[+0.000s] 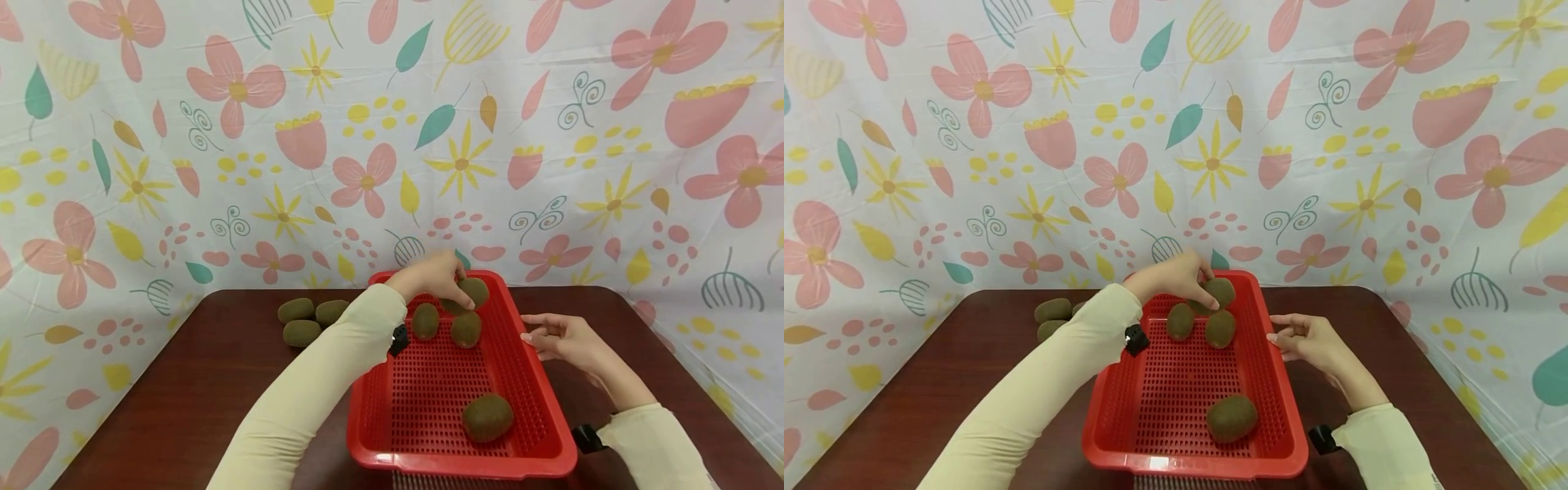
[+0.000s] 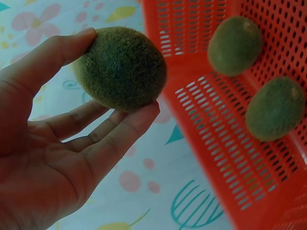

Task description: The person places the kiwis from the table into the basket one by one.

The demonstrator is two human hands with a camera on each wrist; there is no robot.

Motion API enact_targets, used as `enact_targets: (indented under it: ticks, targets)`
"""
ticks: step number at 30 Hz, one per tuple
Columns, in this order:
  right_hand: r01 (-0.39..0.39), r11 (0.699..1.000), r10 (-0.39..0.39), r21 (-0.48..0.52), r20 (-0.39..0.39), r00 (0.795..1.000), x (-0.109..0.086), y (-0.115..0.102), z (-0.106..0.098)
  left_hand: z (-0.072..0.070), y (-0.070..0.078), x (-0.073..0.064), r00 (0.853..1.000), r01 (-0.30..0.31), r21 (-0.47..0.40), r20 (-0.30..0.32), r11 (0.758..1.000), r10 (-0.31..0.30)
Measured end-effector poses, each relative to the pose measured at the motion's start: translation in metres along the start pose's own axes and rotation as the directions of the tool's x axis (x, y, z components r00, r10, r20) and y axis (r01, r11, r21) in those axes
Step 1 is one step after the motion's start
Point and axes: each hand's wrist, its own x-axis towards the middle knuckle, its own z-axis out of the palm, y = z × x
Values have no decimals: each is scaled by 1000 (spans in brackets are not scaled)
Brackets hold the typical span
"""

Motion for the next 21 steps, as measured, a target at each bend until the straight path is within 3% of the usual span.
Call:
enact_targets:
  ticks: [9, 21]
  targets:
    - [-4, 1000, 4, -3, -2, 1000, -1, 0, 0, 25, -3, 6, 997, 28, -102, 72, 994, -20]
    - [-4, 1000, 4, -12, -5, 1000, -1, 0, 0, 58, -1, 11, 980, 100, -10, 172, 995, -97]
